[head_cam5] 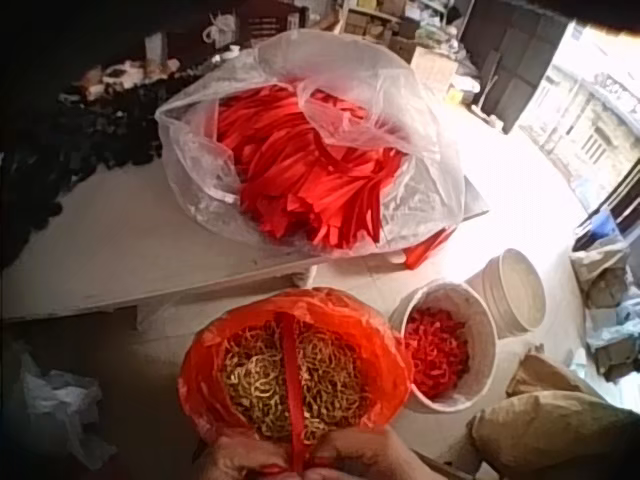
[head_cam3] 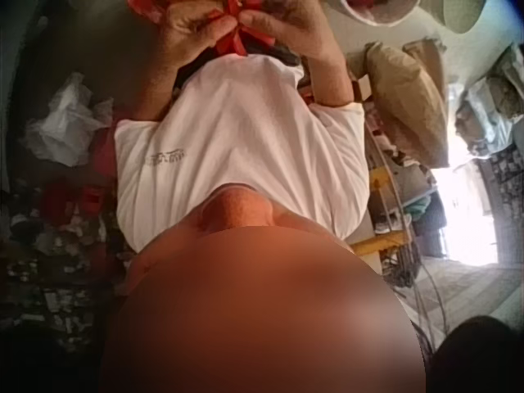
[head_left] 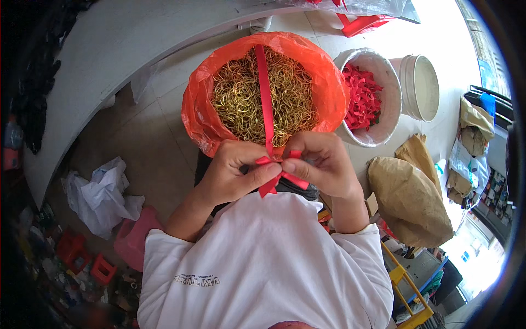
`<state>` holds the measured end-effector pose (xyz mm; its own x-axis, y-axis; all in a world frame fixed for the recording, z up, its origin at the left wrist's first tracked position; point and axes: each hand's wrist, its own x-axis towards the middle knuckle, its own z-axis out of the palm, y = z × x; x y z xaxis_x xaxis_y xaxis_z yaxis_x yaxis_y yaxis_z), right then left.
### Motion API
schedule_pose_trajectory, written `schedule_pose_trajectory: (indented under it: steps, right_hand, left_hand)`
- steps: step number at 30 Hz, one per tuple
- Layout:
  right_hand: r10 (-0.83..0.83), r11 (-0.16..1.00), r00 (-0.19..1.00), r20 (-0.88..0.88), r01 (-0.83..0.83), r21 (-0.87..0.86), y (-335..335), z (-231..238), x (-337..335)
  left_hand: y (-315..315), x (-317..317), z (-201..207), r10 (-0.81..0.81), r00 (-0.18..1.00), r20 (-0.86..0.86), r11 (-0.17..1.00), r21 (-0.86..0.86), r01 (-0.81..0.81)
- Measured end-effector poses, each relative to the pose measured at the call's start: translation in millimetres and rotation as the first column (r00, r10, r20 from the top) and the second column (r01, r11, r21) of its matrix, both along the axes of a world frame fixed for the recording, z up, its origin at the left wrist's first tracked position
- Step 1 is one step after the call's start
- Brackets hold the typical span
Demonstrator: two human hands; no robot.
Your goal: The person ties red ribbons onto gold-colored metal rings by hand.
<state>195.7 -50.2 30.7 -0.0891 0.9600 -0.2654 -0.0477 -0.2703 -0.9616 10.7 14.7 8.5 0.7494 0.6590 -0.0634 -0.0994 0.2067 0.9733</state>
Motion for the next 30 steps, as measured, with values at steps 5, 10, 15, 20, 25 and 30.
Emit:
schedule_pose_trajectory:
  steps: [5,10,15,20,25,30]
  right_hand:
    - [0.104,0.984,0.994,-0.015,-0.101,0.146,-8.3,-2.7,2.3]
    - [-0.585,0.809,0.809,0.06,0.578,0.105,-34.5,7.2,41.1]
    - [-0.375,0.787,-0.032,0.926,0.517,0.337,-50.4,-13.9,126.9]
    - [-0.654,0.712,0.247,0.716,0.521,0.471,-24.5,-10.0,84.9]
    - [-0.432,0.894,0.53,0.729,0.148,0.423,38.0,-34.2,0.1]
    - [-0.338,0.939,0.285,0.897,0.03,0.344,66.8,-40.1,-31.4]
  left_hand:
    - [-0.5,-8.1,-13.9,-0.207,0.977,0.051,0.978,0.043,0.204]
    - [4.5,15.5,8.1,0.173,0.985,-0.024,0.952,0.261,-0.161]
    - [11.4,0.7,-10.9,0.168,0.984,-0.059,0.958,0.244,-0.149]
    - [9.1,2.0,-18.3,0.275,0.961,-0.025,0.939,0.221,-0.263]
    - [6.8,1.9,-10.7,0.306,0.948,-0.084,0.924,0.268,-0.274]
    - [5.5,-5.4,-10.5,0.349,0.934,-0.083,0.904,0.293,-0.312]
